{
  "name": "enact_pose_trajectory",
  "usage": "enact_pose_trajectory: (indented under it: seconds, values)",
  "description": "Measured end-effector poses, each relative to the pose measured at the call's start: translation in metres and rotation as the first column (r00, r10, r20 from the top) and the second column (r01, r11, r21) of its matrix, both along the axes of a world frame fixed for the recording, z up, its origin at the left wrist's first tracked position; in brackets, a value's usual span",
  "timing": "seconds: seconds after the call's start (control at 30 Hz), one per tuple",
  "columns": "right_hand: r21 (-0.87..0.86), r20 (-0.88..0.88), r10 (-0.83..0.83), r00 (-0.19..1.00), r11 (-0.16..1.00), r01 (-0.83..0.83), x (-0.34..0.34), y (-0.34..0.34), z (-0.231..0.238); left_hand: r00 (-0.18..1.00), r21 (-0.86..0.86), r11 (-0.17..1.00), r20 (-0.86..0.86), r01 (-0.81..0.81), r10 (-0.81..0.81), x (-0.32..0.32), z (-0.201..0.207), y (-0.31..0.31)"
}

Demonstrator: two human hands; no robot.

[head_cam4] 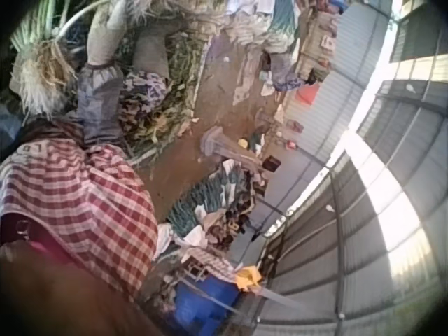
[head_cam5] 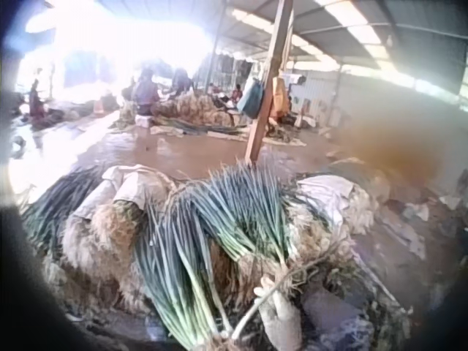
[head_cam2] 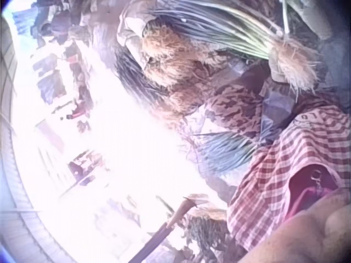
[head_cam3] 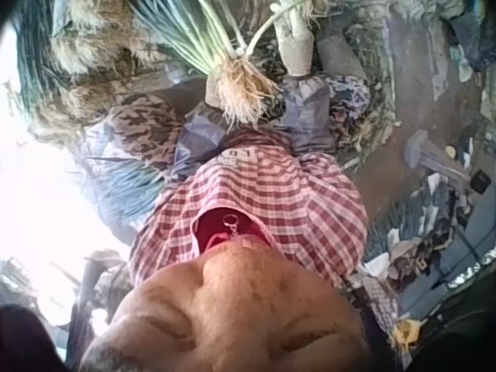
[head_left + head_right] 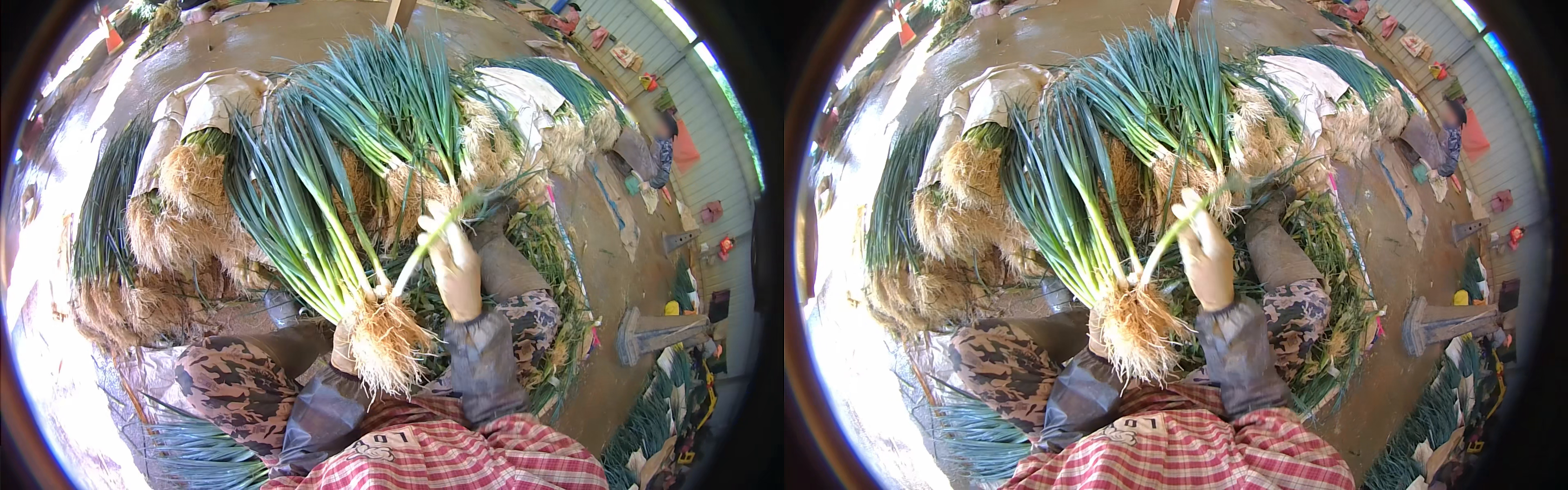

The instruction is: The person sits among large piles of harvested green onions and trims the roots and lower stalks by hand. They gather individual onions, pull away unwanted parts, and place the cleaned onions into a growing bundle.

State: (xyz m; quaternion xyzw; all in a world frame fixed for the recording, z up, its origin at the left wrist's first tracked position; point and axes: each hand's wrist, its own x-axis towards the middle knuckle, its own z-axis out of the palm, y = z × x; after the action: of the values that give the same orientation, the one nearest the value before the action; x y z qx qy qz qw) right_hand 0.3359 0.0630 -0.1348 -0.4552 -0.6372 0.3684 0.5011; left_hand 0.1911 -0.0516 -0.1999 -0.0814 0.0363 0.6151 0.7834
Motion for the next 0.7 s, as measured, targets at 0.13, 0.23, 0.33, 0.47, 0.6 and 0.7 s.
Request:
enact_pose_trajectory:
  seconds: [0.13,0.23,0.33,0.47,0.6,0.7]
  values:
    - [-0.332,0.742,0.252,0.622,0.943,0.014,-0.061,0.048,0.013,0.994,0.007,0.996,0.062,0.094,-0.094,0.0,0.015,-0.003]
    - [-0.367,0.624,0.32,0.713,0.925,-0.094,-0.058,0.086,-0.094,0.98,0.05,0.983,0.086,0.177,-0.181,0.005,0.01,0.0]
    - [-0.444,0.468,0.233,0.852,0.896,-0.001,-0.072,0.068,-0.066,0.987,0.055,0.987,0.042,0.151,-0.154,-0.002,-0.004,-0.006]
    - [-0.381,0.217,0.071,0.974,0.924,0.018,-0.032,0.021,-0.054,0.992,0.031,0.997,0.111,0.065,-0.068,0.001,0.003,-0.005]
    - [-0.405,-0.3,-0.126,0.946,0.914,-0.007,0.039,-0.046,-0.026,0.994,0.044,0.999,0.106,-0.016,0.011,0.002,0.004,-0.004]
    - [-0.313,-0.284,-0.329,0.901,0.92,0.237,0.078,-0.07,0.002,0.994,0.063,0.998,0.112,-0.011,0.004,0.001,0.005,0.001]
